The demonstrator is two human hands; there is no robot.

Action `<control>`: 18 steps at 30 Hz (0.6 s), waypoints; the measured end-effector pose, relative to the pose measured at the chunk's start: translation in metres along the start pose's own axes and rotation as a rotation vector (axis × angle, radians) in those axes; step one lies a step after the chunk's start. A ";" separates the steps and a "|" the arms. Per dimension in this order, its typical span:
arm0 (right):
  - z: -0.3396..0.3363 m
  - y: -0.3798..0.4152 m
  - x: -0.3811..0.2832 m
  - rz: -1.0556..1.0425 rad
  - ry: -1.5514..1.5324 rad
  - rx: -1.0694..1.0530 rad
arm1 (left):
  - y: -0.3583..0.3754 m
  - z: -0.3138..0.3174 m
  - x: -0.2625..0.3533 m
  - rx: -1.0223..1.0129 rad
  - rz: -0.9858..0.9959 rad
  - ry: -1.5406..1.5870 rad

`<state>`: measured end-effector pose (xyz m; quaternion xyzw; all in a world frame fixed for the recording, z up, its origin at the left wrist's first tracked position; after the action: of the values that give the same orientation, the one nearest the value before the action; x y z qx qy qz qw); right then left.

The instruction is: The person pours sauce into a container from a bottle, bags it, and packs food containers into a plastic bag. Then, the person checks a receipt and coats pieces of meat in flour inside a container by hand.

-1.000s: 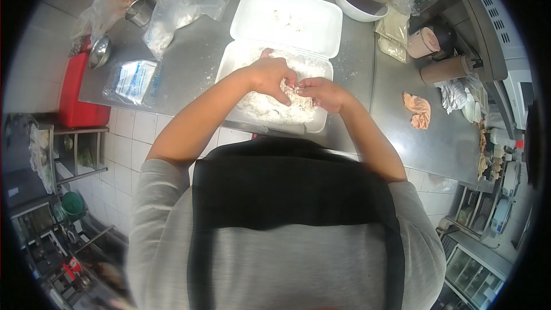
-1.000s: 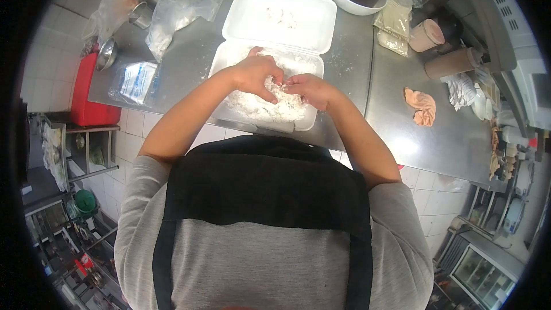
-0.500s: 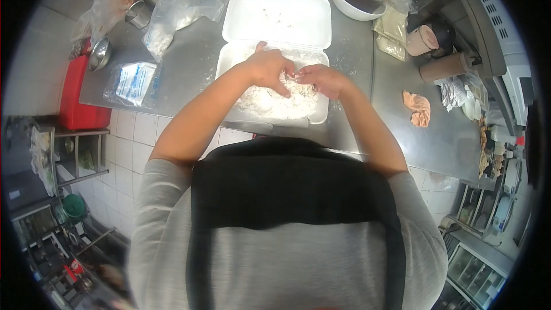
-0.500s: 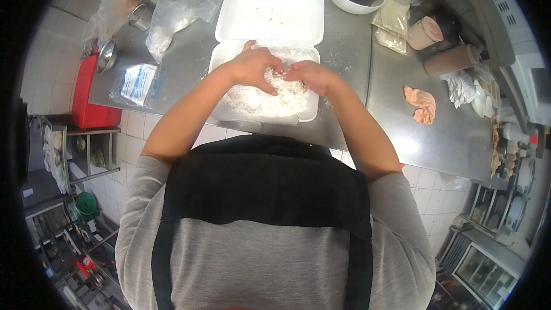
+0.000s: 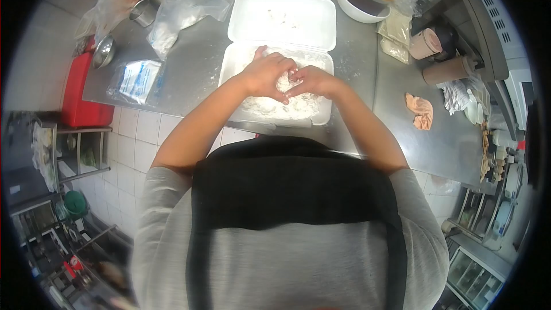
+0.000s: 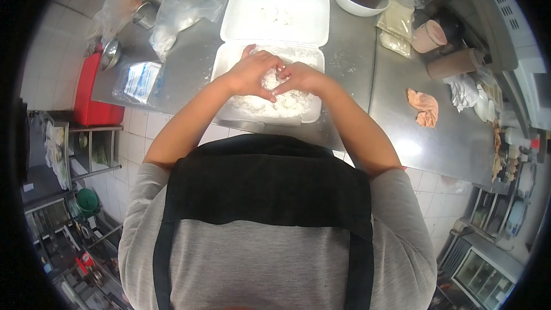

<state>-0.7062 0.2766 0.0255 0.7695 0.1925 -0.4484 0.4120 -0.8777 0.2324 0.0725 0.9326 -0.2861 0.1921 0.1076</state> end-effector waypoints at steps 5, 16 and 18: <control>-0.005 -0.004 0.000 0.044 0.009 -0.101 | -0.002 -0.005 -0.013 -0.044 0.061 0.066; -0.010 -0.002 -0.004 0.066 0.026 -0.139 | -0.025 -0.022 -0.029 -0.245 0.036 0.130; -0.008 0.004 -0.007 0.057 0.048 -0.087 | -0.027 -0.021 -0.031 -0.246 0.037 0.136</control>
<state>-0.7029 0.2808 0.0353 0.7664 0.1997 -0.4091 0.4532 -0.8920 0.2765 0.0758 0.8918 -0.3165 0.2203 0.2367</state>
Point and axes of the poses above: each hand's wrist, its own y-axis away from the middle knuckle, its own z-axis out of the palm, x = y × z, the point moved 2 cm from there along -y, towards the middle knuckle
